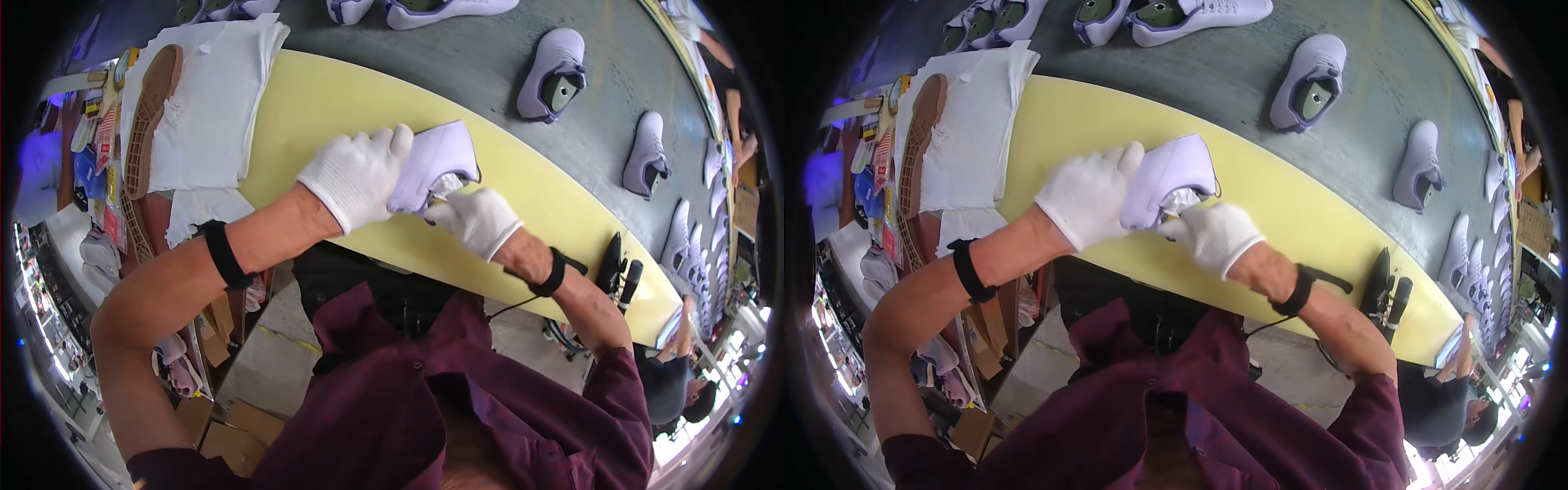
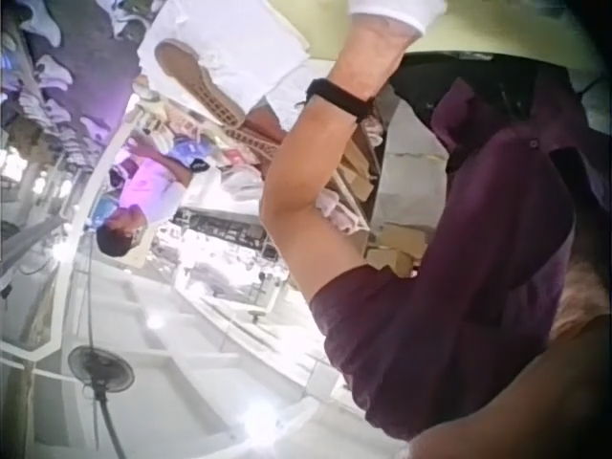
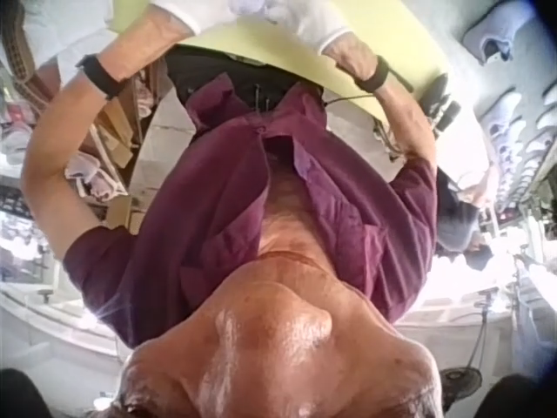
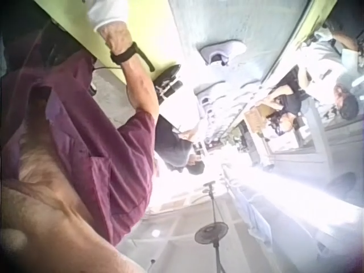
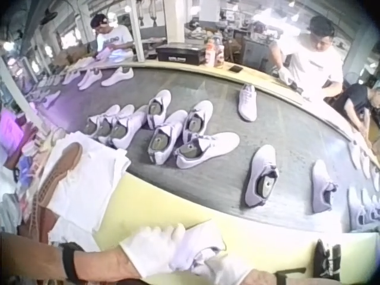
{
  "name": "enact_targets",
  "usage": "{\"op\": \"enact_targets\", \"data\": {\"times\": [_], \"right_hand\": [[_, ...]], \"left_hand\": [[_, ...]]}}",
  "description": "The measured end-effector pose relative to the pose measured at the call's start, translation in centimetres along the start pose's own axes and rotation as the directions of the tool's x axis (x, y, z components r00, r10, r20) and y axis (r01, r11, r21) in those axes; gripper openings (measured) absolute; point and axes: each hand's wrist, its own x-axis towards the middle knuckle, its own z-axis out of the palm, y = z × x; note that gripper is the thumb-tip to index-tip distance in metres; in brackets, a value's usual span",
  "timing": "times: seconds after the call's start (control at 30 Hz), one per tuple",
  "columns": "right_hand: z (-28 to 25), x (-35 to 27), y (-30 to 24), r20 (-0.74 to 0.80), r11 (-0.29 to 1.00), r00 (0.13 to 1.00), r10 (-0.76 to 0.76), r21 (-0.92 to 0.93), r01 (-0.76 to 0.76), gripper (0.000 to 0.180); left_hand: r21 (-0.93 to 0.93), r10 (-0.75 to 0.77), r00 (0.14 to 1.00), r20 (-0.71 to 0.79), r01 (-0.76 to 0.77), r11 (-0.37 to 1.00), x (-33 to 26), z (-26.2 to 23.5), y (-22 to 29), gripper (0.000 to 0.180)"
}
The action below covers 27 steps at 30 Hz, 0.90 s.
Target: Cleaning and assembling components for sneakers at a manufacturing line.
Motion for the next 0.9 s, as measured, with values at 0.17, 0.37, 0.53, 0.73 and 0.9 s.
{"op": "enact_targets", "data": {"times": [0.17, 0.37, 0.53, 0.73, 0.9], "right_hand": [[1.9, -0.7, -1.3, -0.028, 0.984, 0.984, 0.173, 0.049, -0.172, 0.017], [2.0, -5.7, -0.5, -0.105, 0.808, 0.847, 0.522, 0.379, -0.451, 0.036], [2.5, -4.6, -0.9, -0.148, 0.794, 0.803, 0.578, 0.331, -0.510, 0.043], [2.7, -3.8, -1.6, -0.294, 0.944, 0.909, 0.297, 0.237, -0.231, 0.042], [3.3, -2.7, -1.7, -0.152, 0.836, 0.865, 0.478, 0.382, -0.395, 0.036]], "left_hand": [[-0.020, 0.100, 0.982, -0.163, -0.105, 0.994, -0.1, 0.2, -0.6, 0.090], [-0.046, 0.071, 0.996, -0.060, -0.074, 0.996, 0.1, -0.2, -0.6, 0.090], [-0.046, -0.010, 1.000, 0.015, 0.011, 0.999, 0.1, -0.7, -0.1, 0.091], [-0.037, 0.038, 0.999, -0.013, -0.039, 0.999, -0.1, -0.7, -0.1, 0.091], [-0.012, 0.049, 0.999, -0.004, -0.049, 0.999, 0.2, -1.1, -0.1, 0.094]]}}
